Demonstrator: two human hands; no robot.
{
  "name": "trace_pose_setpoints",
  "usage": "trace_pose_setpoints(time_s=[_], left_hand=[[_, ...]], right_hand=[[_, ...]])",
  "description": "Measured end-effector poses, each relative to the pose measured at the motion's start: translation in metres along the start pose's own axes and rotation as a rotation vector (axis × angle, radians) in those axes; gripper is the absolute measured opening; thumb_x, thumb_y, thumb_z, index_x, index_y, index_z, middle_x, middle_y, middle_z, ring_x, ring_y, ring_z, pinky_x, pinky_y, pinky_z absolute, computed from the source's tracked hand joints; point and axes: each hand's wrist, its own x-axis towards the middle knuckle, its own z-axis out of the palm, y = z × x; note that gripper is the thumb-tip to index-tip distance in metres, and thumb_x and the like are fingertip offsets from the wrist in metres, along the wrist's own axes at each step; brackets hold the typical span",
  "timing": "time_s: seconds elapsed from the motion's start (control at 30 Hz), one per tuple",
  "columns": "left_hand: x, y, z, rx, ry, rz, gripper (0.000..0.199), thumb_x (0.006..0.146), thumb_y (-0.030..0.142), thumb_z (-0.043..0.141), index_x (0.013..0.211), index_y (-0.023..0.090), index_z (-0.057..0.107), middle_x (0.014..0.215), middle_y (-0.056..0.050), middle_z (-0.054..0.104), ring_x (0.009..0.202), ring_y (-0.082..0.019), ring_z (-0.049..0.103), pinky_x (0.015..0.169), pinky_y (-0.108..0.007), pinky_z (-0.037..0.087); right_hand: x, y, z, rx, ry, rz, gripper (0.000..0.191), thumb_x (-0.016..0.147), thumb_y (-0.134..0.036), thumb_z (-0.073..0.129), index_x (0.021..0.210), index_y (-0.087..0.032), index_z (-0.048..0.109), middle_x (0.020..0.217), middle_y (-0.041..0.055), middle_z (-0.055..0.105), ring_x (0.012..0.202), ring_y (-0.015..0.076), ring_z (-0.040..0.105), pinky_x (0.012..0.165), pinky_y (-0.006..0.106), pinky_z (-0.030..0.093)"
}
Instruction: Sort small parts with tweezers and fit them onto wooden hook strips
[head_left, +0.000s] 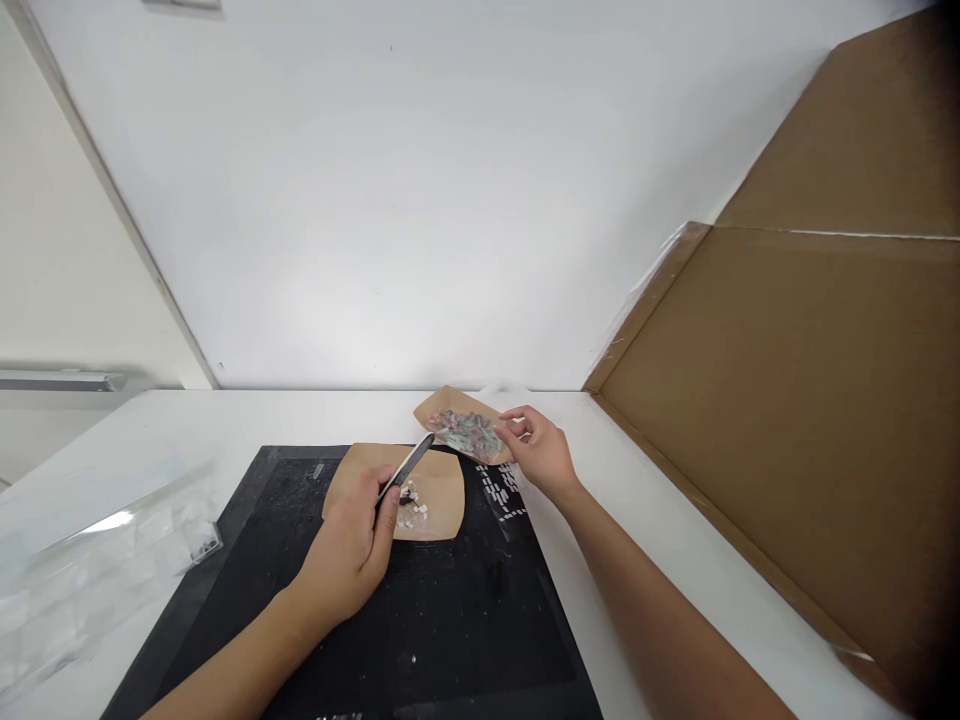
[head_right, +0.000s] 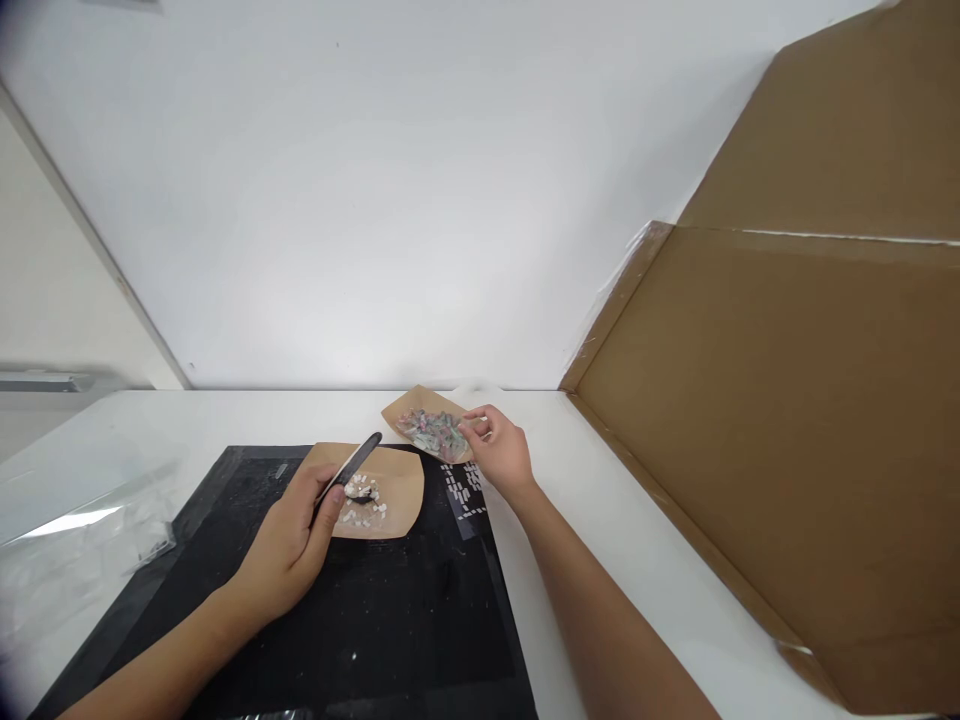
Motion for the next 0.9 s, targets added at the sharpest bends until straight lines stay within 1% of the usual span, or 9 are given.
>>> trace_pose_setpoints(time_s=[0.1,0.2,0.43,0.6,0.73,0.9], left_hand=[[0.0006,0.0001,-0.0003,-0.003,-0.005,-0.005,0.029,0.106,0.033,0.038,0.129,0.021,0.052,0.116,-0.011,0.068,0.103,-0.027,0.067,0.088,-0.040,0.054],[0.0009,0.0006,-0.0007,-0.006,-0.010,-0.011,0.030,0.106,0.033,0.038,0.131,0.021,0.051,0.119,-0.011,0.067,0.103,-0.026,0.067,0.088,-0.040,0.053],[-0.0002,0.0026,-0.0010,-0.026,-0.031,-0.020,0.030,0.106,0.033,0.039,0.131,0.021,0.050,0.114,-0.011,0.068,0.105,-0.027,0.067,0.088,-0.040,0.054],[-0.0001,0.0033,-0.0014,-0.025,-0.019,-0.023,0.029,0.106,0.033,0.039,0.131,0.022,0.050,0.111,-0.010,0.069,0.104,-0.027,0.068,0.085,-0.039,0.054],[0.0003,0.0036,-0.0013,-0.022,-0.019,-0.027,0.030,0.106,0.033,0.039,0.131,0.022,0.050,0.118,-0.011,0.068,0.103,-0.026,0.069,0.087,-0.039,0.055],[-0.0003,0.0033,-0.0011,-0.028,-0.013,-0.018,0.030,0.106,0.033,0.040,0.132,0.022,0.050,0.122,-0.011,0.067,0.106,-0.027,0.068,0.089,-0.040,0.054]], right_hand=[[0.0022,0.0039,0.0000,0.039,0.012,0.069,0.030,0.080,-0.048,0.073,0.098,-0.025,0.071,0.075,-0.0007,0.075,0.054,0.0187,0.069,0.061,0.030,0.051],[0.0039,0.0074,-0.0004,0.068,0.029,0.102,0.033,0.079,-0.049,0.073,0.099,-0.023,0.071,0.077,0.0008,0.077,0.056,0.0200,0.071,0.060,0.031,0.051],[0.0033,0.0071,-0.0002,0.070,0.044,0.088,0.027,0.082,-0.047,0.071,0.096,-0.024,0.067,0.072,-0.0017,0.075,0.056,0.0192,0.071,0.061,0.029,0.050],[0.0028,0.0066,0.0008,0.116,0.064,0.094,0.023,0.081,-0.045,0.070,0.088,-0.025,0.061,0.073,-0.0016,0.075,0.054,0.0181,0.069,0.055,0.028,0.048],[0.0046,0.0077,0.0005,0.156,0.069,0.099,0.028,0.080,-0.048,0.072,0.088,-0.024,0.059,0.072,0.0003,0.075,0.054,0.0186,0.069,0.055,0.028,0.049],[0.0078,0.0105,0.0018,0.222,0.060,0.095,0.040,0.077,-0.057,0.073,0.089,-0.021,0.059,0.082,0.0070,0.078,0.060,0.0202,0.072,0.054,0.028,0.052]])
